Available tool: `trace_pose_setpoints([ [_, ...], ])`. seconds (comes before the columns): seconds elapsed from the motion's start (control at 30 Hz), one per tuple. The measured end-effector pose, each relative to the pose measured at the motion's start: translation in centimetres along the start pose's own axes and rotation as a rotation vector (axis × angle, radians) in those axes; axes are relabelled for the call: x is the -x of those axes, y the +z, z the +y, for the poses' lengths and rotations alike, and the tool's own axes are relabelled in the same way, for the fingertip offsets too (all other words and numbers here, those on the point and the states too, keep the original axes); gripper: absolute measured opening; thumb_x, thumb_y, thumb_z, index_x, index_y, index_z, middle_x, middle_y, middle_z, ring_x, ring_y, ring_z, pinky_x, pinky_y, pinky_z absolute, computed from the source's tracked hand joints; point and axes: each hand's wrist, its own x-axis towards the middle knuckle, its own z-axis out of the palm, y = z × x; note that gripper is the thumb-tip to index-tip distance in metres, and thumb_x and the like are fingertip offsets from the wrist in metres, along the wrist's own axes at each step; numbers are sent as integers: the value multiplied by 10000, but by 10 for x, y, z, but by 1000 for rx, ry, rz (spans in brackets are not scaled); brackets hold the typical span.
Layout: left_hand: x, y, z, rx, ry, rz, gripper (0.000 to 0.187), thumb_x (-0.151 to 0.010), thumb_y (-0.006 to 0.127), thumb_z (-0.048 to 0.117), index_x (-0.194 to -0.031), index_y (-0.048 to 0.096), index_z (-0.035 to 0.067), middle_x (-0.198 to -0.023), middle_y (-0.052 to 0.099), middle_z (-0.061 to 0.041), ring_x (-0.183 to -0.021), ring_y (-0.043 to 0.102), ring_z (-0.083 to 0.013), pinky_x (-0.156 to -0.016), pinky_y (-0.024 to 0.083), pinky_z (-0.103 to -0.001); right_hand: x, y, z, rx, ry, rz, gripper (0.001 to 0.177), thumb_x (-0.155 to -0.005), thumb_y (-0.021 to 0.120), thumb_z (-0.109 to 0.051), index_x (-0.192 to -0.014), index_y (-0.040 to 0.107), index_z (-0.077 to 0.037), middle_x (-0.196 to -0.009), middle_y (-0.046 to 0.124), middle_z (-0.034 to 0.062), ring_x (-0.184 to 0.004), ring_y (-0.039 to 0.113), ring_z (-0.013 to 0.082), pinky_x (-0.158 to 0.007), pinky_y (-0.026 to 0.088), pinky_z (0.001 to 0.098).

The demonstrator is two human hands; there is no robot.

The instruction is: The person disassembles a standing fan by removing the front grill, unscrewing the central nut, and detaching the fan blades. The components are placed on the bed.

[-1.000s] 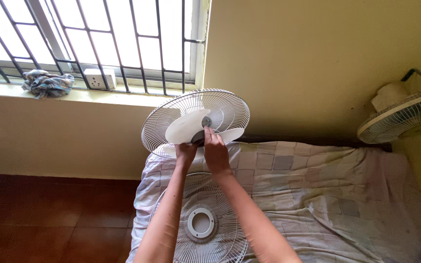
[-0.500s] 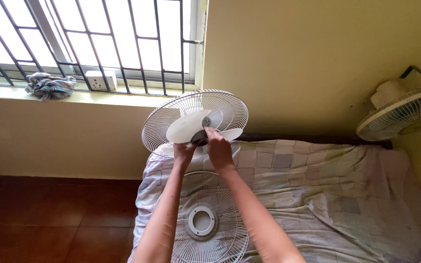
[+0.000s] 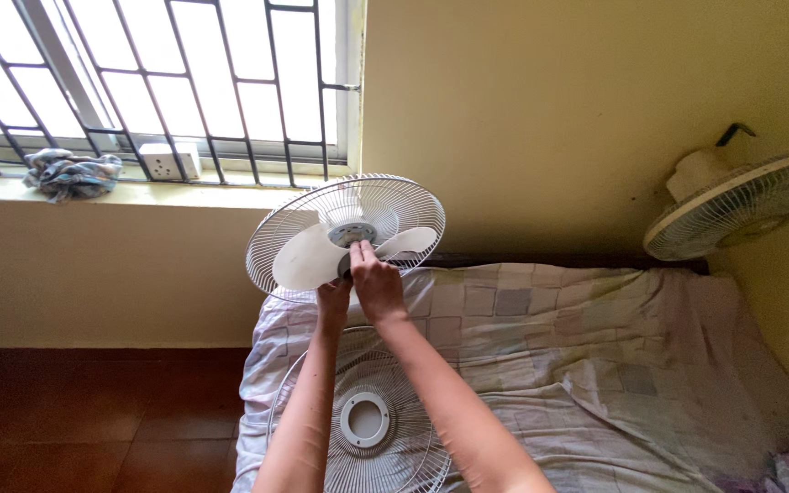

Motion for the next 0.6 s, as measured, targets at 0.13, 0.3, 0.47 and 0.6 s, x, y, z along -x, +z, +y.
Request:
trace_pose_setpoints([
  [0.13, -2, 0, 9, -25, -59, -4, 423, -815, 799, 52, -1210, 670, -21, -1123, 727, -60, -996, 672, -175, -869, 536, -325, 2, 1, 5, -10, -22, 81, 378, -932, 574, -56, -1302, 617, 9, -1333, 660, 220, -819, 768, 330, -685, 646, 385],
  [0.3, -4, 2, 43, -354, -6, -45, 352, -819, 847, 100, -1123, 721, -26, -1038, 762, -92, -944, 692, -195, -836, 552, -341, 6, 9, 19, -109, 0, 128, 375, -911, 570, -24, -1276, 651, -13, -1251, 707, 205, -823, 762, 341, -714, 640, 407],
  [0.47, -10, 4, 60, -569, 308, -81, 406, -784, 842, 133, -1138, 714, -19, -1054, 775, -150, -946, 743, -276, -821, 576, -400, 6, 7, 27, -299, 105, 105, 357, -922, 581, -2, -1265, 680, -10, -979, 754, 231, -830, 757, 338, -746, 636, 415],
  [0.6, -15, 7, 82, -1036, 164, -75, 389, -753, 872, 232, -1062, 740, 35, -969, 758, -173, -927, 697, -365, -856, 505, -450, 6, -4, 27, -646, 306, -20, 390, -908, 605, -6, -1295, 658, 7, -852, 766, 237, -660, 759, 299, -657, 633, 387],
])
